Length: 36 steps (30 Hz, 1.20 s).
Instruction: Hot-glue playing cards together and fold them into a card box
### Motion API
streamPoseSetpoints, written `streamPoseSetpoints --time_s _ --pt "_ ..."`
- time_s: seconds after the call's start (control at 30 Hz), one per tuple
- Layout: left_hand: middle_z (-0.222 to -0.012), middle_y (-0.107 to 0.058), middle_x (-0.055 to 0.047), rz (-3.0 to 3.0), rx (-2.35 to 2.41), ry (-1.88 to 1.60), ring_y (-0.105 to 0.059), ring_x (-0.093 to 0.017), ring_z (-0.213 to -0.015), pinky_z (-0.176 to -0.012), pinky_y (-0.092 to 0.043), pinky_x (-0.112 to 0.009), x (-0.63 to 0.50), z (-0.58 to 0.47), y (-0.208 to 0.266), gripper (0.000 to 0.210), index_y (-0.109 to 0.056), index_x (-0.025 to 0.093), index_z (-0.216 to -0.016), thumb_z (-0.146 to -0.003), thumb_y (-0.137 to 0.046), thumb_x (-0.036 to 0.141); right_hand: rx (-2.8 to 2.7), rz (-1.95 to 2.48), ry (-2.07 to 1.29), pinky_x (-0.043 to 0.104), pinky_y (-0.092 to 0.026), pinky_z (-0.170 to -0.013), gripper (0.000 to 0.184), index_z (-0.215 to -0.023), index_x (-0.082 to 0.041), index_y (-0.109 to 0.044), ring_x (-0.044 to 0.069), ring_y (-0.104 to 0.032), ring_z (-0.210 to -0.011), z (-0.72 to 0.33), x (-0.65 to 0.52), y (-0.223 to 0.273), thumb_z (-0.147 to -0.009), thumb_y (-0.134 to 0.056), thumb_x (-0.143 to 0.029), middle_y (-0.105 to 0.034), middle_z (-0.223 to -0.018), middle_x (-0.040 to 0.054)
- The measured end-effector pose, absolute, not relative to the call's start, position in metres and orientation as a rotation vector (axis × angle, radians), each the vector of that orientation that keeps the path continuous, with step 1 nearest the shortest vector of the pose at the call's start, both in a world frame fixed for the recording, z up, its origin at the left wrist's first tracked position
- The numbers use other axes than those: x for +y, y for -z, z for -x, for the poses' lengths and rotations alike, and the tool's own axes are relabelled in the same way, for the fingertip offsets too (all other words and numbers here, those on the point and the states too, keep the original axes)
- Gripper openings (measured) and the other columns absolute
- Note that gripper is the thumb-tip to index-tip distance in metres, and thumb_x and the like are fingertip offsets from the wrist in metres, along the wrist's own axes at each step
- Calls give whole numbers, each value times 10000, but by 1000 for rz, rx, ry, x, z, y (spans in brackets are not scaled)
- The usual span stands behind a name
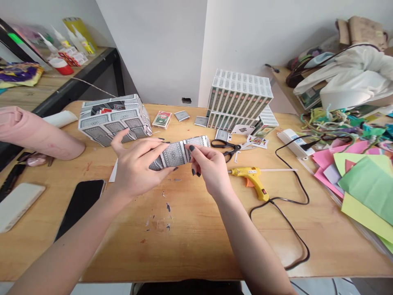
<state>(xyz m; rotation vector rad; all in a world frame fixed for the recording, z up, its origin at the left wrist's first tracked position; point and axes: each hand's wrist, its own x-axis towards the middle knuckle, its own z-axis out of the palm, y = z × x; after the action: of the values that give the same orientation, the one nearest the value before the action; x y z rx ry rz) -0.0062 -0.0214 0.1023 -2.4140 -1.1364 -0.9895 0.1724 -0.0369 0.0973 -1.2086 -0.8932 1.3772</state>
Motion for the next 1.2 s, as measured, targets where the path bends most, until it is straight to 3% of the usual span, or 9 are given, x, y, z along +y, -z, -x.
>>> streamPoseSetpoints --time_s 0.27,0.47,0.67,0.87,1.0,1.2 --pt "-919 -733 -8 2414 -1132 993 -711 -224 -808 -995 -360 -594 -21 7 -102 272 -603 285 -982 -741 -716 340 -871 1199 -1376 207 -286 -419 185 -688 -172 -652 49 -390 -388 -171 -37 -98 -771 -603 -331 -470 -487 -75" --pt "-927 -728 2 2429 -1144 1008 -709 -226 -829 -1013 -338 -593 -22 6 -101 283 -605 294 -982 -729 -725 330 -874 1205 -1413 202 -280 -411 215 -616 -174 -611 51 -378 -390 -173 -37 -101 -764 -609 -331 -452 -459 -74" --pt "-943 -724 8 2446 -1173 1001 -706 -225 -836 -1033 -318 -598 -24 5 -100 267 -607 300 -971 -727 -711 331 -951 1356 -1488 187 -289 -368 212 -569 -166 -574 53 -420 -346 -180 -31 -115 -775 -531 -187 -499 -431 -54" --pt "-945 -724 1 2457 -1204 979 -701 -227 -814 -1044 -302 -615 -25 5 -100 244 -618 301 -978 -740 -673 317 -1058 1435 -1551 158 -328 -309 280 -502 -157 -524 51 -510 -344 -189 -21 -130 -775 -507 -96 -639 -606 13" --pt "-956 -718 -1 2455 -1214 957 -690 -236 -799 -1048 -289 -624 -27 4 -100 291 -614 323 -1026 -741 -673 319 -1105 1435 -1608 166 -402 -303 319 -443 -160 -500 69 -532 -352 -191 -18 -133 -748 -563 -91 -641 -588 33" --pt "-1040 -694 -82 2455 -1296 789 -671 -290 -885 -1044 -248 -657 -30 -5 -99 360 -599 239 -1121 -771 -663 294 -1082 1433 -1605 189 -444 -312 317 -460 -159 -509 72 -543 -355 -190 -17 -128 -767 -525 -81 -672 -669 52"
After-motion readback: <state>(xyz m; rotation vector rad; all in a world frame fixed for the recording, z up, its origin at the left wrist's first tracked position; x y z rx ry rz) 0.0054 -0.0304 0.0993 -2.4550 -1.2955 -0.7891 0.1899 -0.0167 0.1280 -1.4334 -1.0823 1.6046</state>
